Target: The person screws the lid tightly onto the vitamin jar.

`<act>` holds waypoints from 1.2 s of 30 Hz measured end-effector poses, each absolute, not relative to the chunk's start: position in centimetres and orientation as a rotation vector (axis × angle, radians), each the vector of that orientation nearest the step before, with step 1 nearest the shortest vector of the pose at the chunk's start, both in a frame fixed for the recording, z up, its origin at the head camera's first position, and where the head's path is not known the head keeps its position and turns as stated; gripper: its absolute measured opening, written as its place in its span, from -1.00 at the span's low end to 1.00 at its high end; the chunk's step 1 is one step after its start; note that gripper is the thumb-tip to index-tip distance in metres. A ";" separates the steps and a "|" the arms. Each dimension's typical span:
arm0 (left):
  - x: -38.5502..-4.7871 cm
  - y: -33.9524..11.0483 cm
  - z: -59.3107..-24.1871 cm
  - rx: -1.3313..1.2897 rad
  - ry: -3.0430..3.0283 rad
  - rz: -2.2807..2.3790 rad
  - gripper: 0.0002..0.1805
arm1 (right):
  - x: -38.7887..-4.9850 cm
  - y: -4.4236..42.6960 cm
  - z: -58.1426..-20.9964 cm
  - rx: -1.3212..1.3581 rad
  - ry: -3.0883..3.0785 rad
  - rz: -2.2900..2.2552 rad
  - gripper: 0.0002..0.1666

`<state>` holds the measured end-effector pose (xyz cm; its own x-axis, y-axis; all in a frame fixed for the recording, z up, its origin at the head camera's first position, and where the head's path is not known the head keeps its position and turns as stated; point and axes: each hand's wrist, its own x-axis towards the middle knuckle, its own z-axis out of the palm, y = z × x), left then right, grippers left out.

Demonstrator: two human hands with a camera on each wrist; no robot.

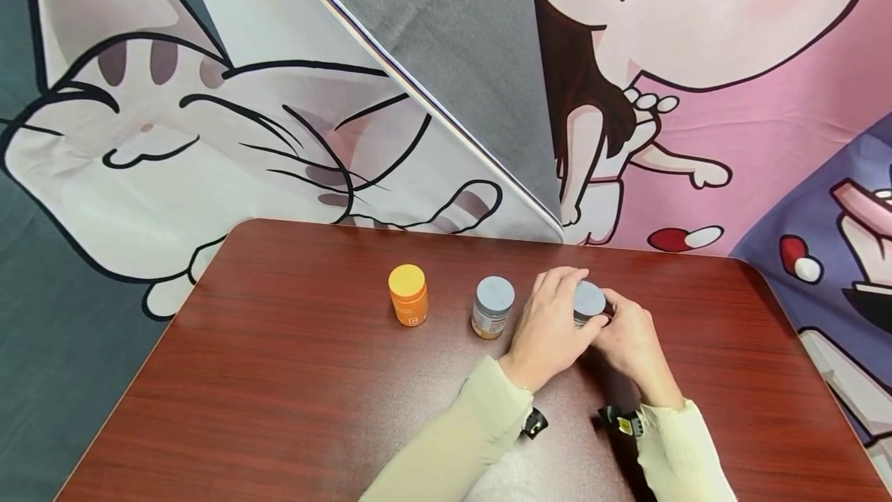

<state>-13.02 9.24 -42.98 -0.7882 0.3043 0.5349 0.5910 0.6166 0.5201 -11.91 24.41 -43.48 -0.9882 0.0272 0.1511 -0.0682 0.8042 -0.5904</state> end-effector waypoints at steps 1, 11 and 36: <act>-13.0 9.3 -43.0 -0.705 -2.451 -0.987 -0.33 | -11.9 24.4 -43.5 0.031 -2.839 0.937 -0.60; -13.0 9.7 -43.1 -0.668 -2.488 -0.961 -0.37 | -12.0 24.5 -43.5 0.044 -2.842 0.928 -0.62; -13.2 9.2 -43.4 -0.764 -2.436 -1.042 -0.39 | -11.9 24.6 -43.6 0.042 -2.850 0.936 -0.55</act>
